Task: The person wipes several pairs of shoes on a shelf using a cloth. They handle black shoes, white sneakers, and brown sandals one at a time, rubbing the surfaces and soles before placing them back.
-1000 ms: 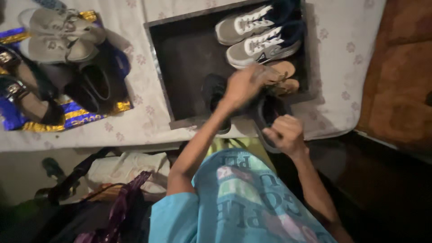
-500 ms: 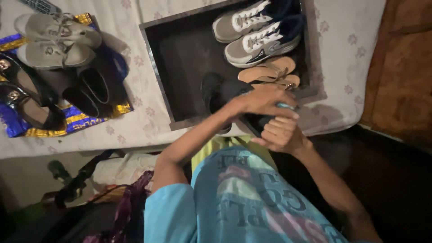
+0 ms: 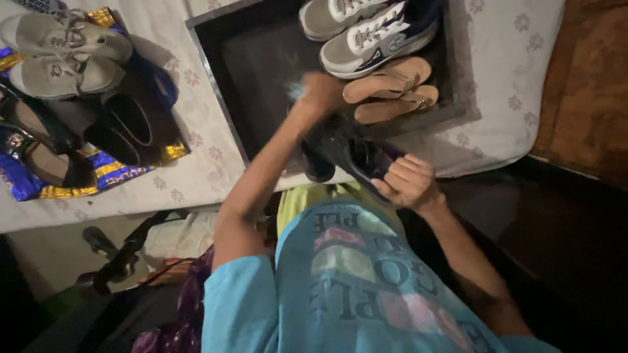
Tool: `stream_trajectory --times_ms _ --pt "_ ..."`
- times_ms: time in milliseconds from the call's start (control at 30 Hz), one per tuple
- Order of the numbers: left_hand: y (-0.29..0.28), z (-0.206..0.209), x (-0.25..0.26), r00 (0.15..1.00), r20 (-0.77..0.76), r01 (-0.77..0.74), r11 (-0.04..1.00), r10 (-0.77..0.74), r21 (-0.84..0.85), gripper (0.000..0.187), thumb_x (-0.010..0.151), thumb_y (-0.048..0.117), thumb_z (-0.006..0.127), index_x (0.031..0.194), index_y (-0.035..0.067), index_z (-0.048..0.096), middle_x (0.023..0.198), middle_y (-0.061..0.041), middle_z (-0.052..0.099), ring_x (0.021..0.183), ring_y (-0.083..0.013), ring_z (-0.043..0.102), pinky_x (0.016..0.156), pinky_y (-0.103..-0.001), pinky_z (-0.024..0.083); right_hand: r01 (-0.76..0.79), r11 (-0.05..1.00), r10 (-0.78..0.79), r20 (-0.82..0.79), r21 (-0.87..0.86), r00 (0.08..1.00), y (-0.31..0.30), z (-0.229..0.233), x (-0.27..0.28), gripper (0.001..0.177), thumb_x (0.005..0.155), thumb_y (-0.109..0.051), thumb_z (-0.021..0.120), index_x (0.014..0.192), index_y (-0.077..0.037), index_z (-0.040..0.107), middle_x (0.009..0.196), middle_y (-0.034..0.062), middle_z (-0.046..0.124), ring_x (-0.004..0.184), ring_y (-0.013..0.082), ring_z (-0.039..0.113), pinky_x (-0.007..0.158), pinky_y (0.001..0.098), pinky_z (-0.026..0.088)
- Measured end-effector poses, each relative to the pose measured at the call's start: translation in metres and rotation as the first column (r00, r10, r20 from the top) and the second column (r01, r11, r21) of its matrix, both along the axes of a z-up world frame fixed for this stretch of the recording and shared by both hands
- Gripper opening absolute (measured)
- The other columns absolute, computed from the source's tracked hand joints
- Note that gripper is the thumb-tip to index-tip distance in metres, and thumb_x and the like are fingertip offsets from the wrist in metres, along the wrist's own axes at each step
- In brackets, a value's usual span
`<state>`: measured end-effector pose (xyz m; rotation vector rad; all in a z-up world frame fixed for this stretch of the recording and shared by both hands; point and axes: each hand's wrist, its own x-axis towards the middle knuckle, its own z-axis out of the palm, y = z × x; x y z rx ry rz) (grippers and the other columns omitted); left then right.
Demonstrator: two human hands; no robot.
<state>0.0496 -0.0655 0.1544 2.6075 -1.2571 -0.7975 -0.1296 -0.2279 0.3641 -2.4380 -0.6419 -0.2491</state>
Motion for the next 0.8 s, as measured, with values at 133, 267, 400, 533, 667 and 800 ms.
stream_trajectory --times_ms 133,267,400,533,667,800 --pt "0.075 -0.039 0.006 0.909 0.097 -0.383 0.904 0.406 -0.191 0.037 0.093 0.047 0.065 0.085 0.013 0.077 0.085 -0.014 0.073 0.079 -0.0353 0.072 0.065 -0.047 0.056 0.07 0.996 -0.069 0.028 -0.049 0.997 0.004 -0.028 0.013 0.043 0.092 -0.019 0.077 0.06 -0.007 0.05 0.06 0.0093 0.045 0.055 0.028 0.049 0.055 0.0405 0.038" --pt "0.1 -0.017 -0.034 0.713 0.023 -0.653 0.675 0.701 -0.344 0.038 0.101 0.046 0.066 0.106 0.009 0.072 0.105 -0.017 0.072 0.097 -0.039 0.071 0.078 -0.048 0.057 0.182 0.981 -0.181 0.026 -0.071 0.983 0.012 -0.071 0.036 0.045 0.095 -0.017 0.08 0.064 -0.006 0.05 0.065 0.0096 0.048 0.06 0.0282 0.051 0.058 0.0404 0.038" --pt "0.101 -0.017 -0.085 0.697 -0.071 -0.709 0.67 0.714 -0.221 0.07 0.078 0.056 0.083 0.119 0.002 0.064 0.11 -0.031 0.067 0.096 -0.0501 0.067 0.075 -0.056 0.055 0.159 0.986 -0.159 -0.01 -0.046 0.987 0.029 -0.107 0.039 0.042 0.095 -0.017 0.08 0.067 -0.008 0.051 0.068 0.0081 0.049 0.064 0.0283 0.052 0.061 0.0412 0.04" --pt "0.108 -0.023 -0.112 0.497 -0.334 -0.84 0.54 0.801 0.046 0.069 0.08 0.038 0.078 0.134 0.004 0.053 0.1 -0.028 0.07 0.093 -0.0475 0.069 0.079 -0.054 0.055 0.057 0.998 -0.057 0.004 0.033 0.998 0.046 -0.12 0.032 0.038 0.091 -0.017 0.08 0.066 -0.007 0.053 0.066 0.0095 0.047 0.061 0.0286 0.049 0.058 0.0415 0.038" --pt "0.111 -0.018 -0.145 0.33 -0.276 -0.937 0.349 0.903 0.021 0.062 0.082 0.032 0.073 0.132 0.001 0.051 0.09 -0.027 0.073 0.086 -0.0484 0.07 0.075 -0.056 0.056 -0.055 0.997 0.054 0.029 0.05 0.998 0.046 -0.129 0.026 0.04 0.093 -0.016 0.079 0.065 -0.007 0.052 0.064 0.0084 0.045 0.059 0.0263 0.049 0.057 0.0396 0.037" --pt "0.105 -0.023 -0.14 0.273 -0.267 -0.955 0.295 0.924 0.042 0.055 0.089 0.036 0.072 0.121 -0.003 0.05 0.089 -0.029 0.072 0.086 -0.0491 0.07 0.075 -0.056 0.055 -0.001 0.999 -0.005 -0.164 -0.036 0.987 0.046 -0.157 0.057 0.037 0.098 -0.025 0.077 0.075 -0.006 0.055 0.075 0.0101 0.051 0.074 0.0297 0.053 0.071 0.0426 0.041"
